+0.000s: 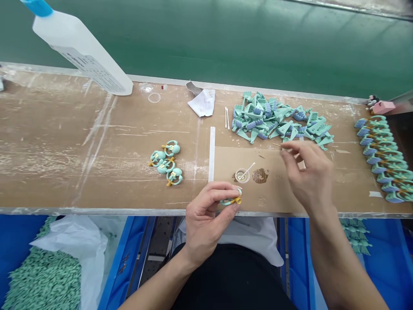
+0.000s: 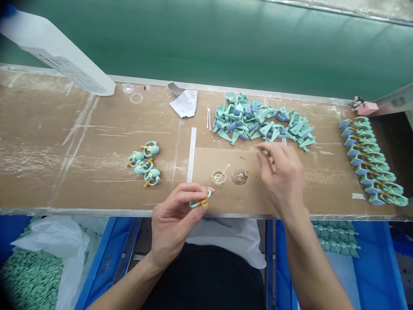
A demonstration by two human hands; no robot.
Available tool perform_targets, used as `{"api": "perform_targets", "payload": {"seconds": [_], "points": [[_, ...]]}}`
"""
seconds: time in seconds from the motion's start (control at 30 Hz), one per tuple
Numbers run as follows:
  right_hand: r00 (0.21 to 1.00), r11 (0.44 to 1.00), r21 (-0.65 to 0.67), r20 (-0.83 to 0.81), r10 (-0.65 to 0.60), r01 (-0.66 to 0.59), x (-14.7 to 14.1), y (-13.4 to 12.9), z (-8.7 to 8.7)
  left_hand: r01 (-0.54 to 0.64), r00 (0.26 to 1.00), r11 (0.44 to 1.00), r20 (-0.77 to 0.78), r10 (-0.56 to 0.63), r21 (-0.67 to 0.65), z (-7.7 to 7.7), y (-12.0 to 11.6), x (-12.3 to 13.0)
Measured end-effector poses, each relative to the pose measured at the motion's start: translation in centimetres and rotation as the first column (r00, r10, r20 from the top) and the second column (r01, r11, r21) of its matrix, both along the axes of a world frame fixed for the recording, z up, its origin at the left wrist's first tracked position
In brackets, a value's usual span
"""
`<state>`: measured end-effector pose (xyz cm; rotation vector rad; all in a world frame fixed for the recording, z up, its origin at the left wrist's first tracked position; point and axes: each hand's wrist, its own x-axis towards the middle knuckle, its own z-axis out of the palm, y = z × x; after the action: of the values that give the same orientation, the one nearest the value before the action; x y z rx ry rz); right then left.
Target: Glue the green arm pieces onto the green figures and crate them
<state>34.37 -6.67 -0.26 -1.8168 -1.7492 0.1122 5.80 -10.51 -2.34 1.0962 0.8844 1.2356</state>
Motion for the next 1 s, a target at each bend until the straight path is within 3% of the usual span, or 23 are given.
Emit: {"api": "perform_targets", "payload": {"seconds": [0.13, 0.3, 0.47, 0.63, 0.87, 0.93, 1.0], "points": [[0.938, 0.991, -0.111, 0.331, 0.105, -0.072, 5.2, 1.9, -1.3, 0.002, 1.0, 0.999, 0.005, -0.002, 0.044, 0.0, 0.1, 0.0], [0.927, 0.978, -0.185, 0.341, 0.155, -0.095, 7.4, 3.0, -2.2, -0.004, 1.0, 0.998, -0.027, 0.005, 0.062, 0.0, 0.2, -0.1], [0.932, 0.978, -0.174, 0.321, 0.167, -0.115, 8.3, 4.5, -1.9, -0.004, 0.999, 0.999, -0.046, 0.006, 0.053, 0.1, 0.4, -0.2], [0.986, 0.985, -0.106, 0.088, 0.145, -0.135, 7.9, 3.8, -0.9, -0.011, 0.998, 0.999, -0.055, 0.013, 0.035, 0.2, 0.5, -0.2], [0.987, 0.975, -0.181, -0.124, 0.104, -0.126, 5.8, 1.6, -0.4, 0.01, 0.997, 1.0, -0.074, -0.01, 0.005, 0.0, 0.5, 0.0], [0.958, 0.983, -0.15, -0.28, 0.059, -0.104, 5.8, 1.7, -0.6, 0.012, 0.997, 1.0, -0.077, -0.012, -0.002, 0.0, 0.5, 0.0], [0.878, 0.989, -0.12, -0.478, 0.016, -0.083, 5.8, 1.6, -0.8, 0.013, 0.997, 1.0, -0.079, -0.013, 0.0, 0.1, 0.5, 0.1]]}}
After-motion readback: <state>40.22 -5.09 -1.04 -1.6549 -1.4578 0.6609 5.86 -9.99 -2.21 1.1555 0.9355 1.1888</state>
